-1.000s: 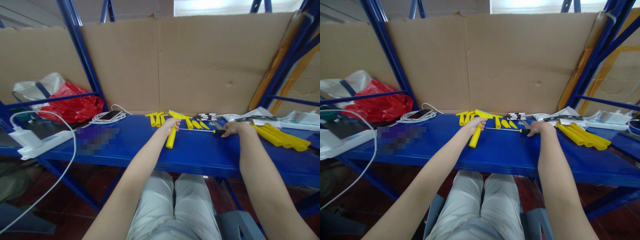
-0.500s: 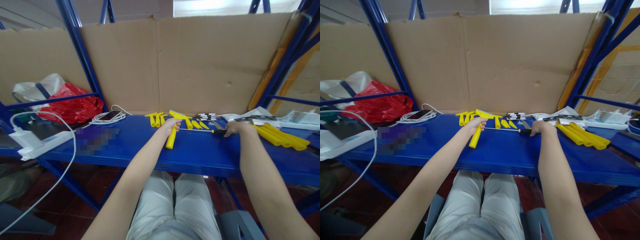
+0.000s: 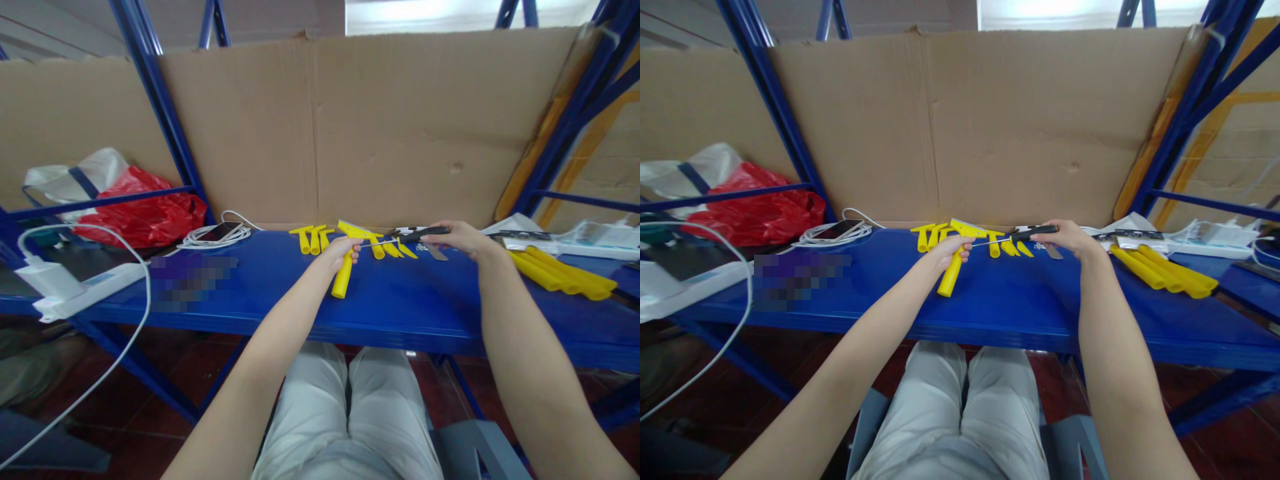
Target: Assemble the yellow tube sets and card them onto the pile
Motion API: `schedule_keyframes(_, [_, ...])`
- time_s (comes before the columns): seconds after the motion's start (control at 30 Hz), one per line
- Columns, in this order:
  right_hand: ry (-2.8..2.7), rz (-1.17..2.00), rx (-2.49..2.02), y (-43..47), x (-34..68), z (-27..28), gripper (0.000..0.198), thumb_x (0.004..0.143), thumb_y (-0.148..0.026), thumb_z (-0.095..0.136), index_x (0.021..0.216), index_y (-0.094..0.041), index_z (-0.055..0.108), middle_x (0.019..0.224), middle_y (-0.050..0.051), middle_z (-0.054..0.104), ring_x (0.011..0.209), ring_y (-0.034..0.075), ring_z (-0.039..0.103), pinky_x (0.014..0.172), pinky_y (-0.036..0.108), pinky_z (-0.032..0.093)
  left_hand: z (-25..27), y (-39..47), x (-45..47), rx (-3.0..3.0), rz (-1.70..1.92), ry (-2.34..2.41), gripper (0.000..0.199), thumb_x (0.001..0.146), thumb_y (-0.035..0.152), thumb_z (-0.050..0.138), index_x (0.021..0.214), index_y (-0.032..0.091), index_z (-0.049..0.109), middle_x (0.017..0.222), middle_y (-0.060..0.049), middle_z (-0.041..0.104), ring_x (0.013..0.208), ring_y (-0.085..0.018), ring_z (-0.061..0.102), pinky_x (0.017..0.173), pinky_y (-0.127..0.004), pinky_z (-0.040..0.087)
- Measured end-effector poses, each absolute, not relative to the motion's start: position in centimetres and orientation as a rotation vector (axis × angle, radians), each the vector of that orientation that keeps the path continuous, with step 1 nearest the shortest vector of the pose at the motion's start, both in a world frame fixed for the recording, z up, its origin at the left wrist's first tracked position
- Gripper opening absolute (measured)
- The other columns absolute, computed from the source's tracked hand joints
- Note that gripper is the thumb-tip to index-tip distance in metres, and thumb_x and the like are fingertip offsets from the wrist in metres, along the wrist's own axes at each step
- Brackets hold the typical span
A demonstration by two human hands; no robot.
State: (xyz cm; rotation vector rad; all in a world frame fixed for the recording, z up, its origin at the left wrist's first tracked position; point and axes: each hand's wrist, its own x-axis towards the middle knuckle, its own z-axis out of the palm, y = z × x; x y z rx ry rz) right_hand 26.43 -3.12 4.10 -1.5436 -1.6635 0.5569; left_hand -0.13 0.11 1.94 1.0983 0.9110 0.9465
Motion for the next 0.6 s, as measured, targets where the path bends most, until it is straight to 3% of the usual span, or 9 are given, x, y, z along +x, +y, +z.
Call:
schedule_keyframes(0.23, [-1.23, 0.632, -1.036, -2.0, 25.0, 4.2, 0.049, 0.05, -0.047, 0.083, 0.064, -0.021, 0.044, 0.051, -0.006, 0.04, 0.046, 0.007, 0.039, 0.042, 0.022, 0.033, 2.0, 0.1, -0.1, 1.105, 0.934, 0.913, 0.024, 0.089, 0.006, 0.045, 0.069, 0.018, 0.041, 0.041, 0.01, 0.038, 0.028, -0.003, 0.032, 0.035, -0.016, 0.025])
schedule_keyframes(0.33, [-1.057, 0.554, -1.004, -2.4, 24.5, 4.8, 0.043, 0.062, -0.045, 0.077, 0.066, -0.022, 0.04, 0.049, -0.007, 0.037, 0.043, 0.007, 0.036, 0.04, 0.022, 0.03, 2.0, 0.1, -0.1, 1.092, 0.942, 0.94, 0.024, 0.087, 0.006, 0.049, 0.069, 0.018, 0.041, 0.042, 0.01, 0.038, 0.029, -0.003, 0.032, 0.035, -0.015, 0.025])
schedule_keyframes(0.47, [-0.942, 0.424, -1.153, -3.4, 23.7, 5.4, 0.029, 0.08, -0.04, 0.061, 0.07, -0.022, 0.041, 0.051, -0.004, 0.045, 0.04, 0.009, 0.04, 0.039, 0.023, 0.029, 1.9, 0.2, -0.2, 1.07, 0.932, 0.985, 0.023, 0.086, 0.006, 0.049, 0.068, 0.018, 0.041, 0.043, 0.01, 0.038, 0.03, -0.003, 0.032, 0.036, -0.016, 0.026])
schedule_keyframes(0.6, [-0.909, 0.343, -1.294, -3.7, 23.3, 5.5, 0.023, 0.088, -0.041, 0.047, 0.078, -0.021, 0.042, 0.052, -0.001, 0.049, 0.043, 0.013, 0.047, 0.04, 0.024, 0.033, 1.7, 0.7, -0.4, 1.053, 0.902, 1.081, 0.025, 0.088, 0.007, 0.046, 0.066, 0.018, 0.041, 0.044, 0.008, 0.038, 0.031, -0.004, 0.032, 0.037, -0.017, 0.026])
